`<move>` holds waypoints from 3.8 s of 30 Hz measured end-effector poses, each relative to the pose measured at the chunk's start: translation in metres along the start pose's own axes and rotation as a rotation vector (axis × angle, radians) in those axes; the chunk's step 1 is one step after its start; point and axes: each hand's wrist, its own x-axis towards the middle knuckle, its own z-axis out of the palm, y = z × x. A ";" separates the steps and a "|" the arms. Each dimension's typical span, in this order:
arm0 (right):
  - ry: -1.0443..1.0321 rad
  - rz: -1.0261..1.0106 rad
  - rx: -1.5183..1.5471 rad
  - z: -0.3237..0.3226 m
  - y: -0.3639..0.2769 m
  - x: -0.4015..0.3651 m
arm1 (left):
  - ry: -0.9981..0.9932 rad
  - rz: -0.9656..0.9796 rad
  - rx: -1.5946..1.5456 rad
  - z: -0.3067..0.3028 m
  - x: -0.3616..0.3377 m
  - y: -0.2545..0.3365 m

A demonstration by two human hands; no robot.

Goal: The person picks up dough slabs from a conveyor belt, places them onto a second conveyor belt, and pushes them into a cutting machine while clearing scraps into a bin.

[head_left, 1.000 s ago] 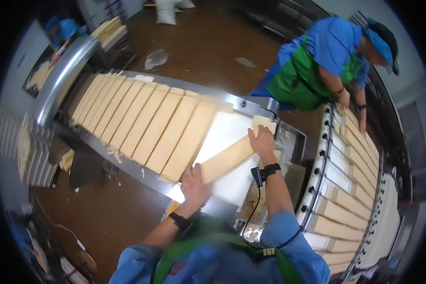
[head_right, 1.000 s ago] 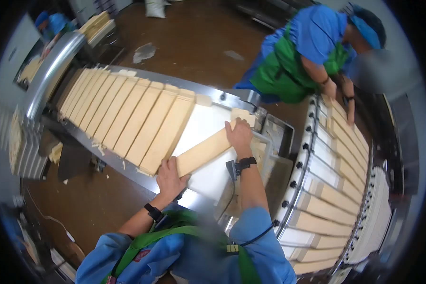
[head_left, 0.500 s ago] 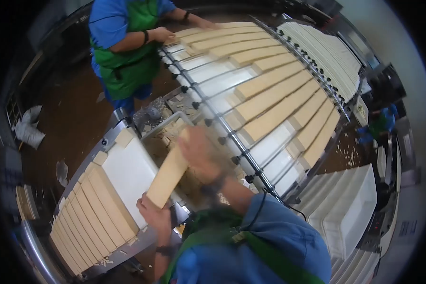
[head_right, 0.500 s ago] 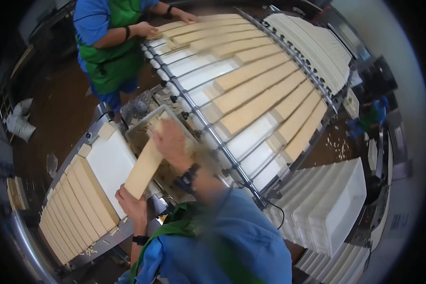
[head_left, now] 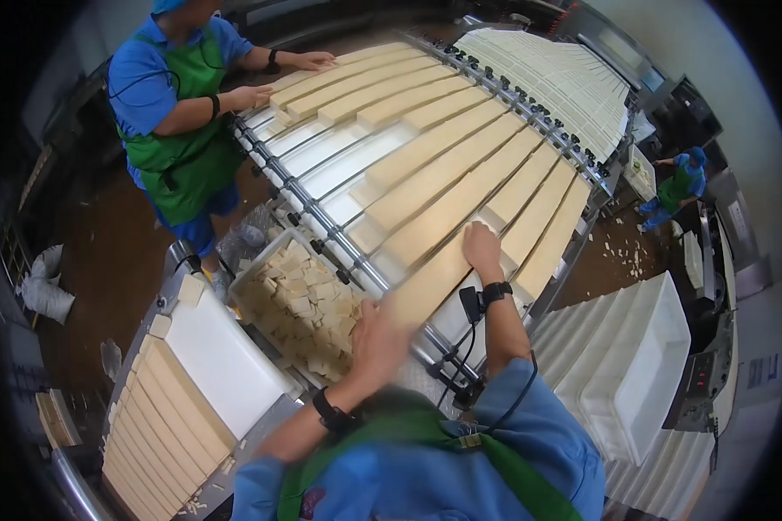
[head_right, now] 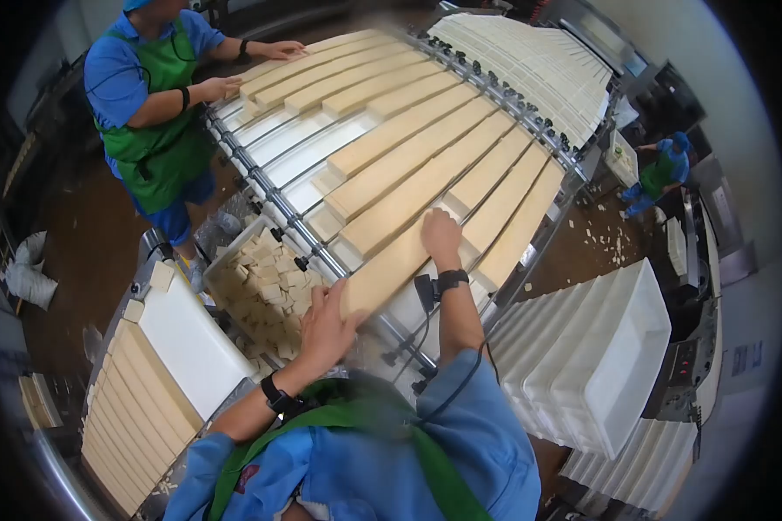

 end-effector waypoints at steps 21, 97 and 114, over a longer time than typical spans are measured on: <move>-0.258 -0.572 0.046 -0.036 -0.055 -0.151 | 0.081 0.202 -0.265 0.047 0.049 -0.035; -0.528 -1.210 0.169 0.212 -0.554 -0.319 | 1.044 -0.995 0.175 -0.121 -0.280 -0.287; -0.210 -0.454 0.520 0.093 -0.325 -0.272 | 0.675 -0.632 0.240 -0.097 -0.224 -0.235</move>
